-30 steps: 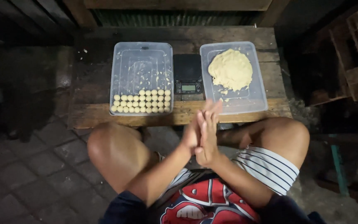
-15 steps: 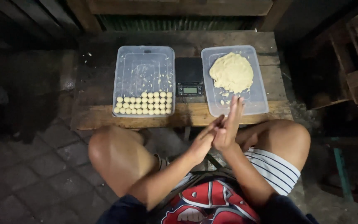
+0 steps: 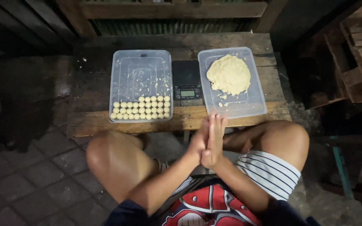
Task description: The person portions dough from a large mass in a plastic container, weighs each piece on a digital scale, rolls it into a ball, and places it into a second container. This process is repeated throughout the clip.
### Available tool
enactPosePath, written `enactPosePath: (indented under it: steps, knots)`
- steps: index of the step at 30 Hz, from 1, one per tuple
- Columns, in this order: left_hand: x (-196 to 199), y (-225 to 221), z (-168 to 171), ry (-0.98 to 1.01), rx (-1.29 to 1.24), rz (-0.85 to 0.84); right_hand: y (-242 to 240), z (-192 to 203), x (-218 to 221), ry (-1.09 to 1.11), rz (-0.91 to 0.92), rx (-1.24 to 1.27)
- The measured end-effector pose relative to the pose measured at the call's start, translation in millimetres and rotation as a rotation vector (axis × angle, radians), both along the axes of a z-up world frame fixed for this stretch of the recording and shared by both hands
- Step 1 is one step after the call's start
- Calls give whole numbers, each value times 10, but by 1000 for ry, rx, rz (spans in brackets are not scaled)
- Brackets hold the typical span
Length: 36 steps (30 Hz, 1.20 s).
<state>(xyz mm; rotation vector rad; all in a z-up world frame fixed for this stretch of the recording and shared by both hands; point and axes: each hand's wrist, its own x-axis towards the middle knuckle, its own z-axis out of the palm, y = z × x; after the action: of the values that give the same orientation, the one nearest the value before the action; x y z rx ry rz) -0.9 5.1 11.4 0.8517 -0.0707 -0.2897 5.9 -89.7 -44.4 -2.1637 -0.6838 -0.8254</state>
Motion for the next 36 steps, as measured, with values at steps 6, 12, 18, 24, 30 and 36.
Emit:
enactPosePath:
  steps: [6,12,18,24,30,36]
  knots:
    - [-15,-141,-214,180,669,-110,-347,-177,271,-281,-130,-56]
    - [-11,-193,-615,101,108,-35,-161,-259,54,-210,74,37]
    - [52,-364,-534,221,-81,-110,-295,-321,232,-194,-108,-89]
    - [10,-289,-845,48,-336,-55,-326,-346,337,-242,-62,5]
    - [-44,-150,-950,223,-416,-69,-28,-268,100,-136,96,-36]
    - [240,-142,-457,409,-244,-131,-349,-208,350,-248,-72,-176]
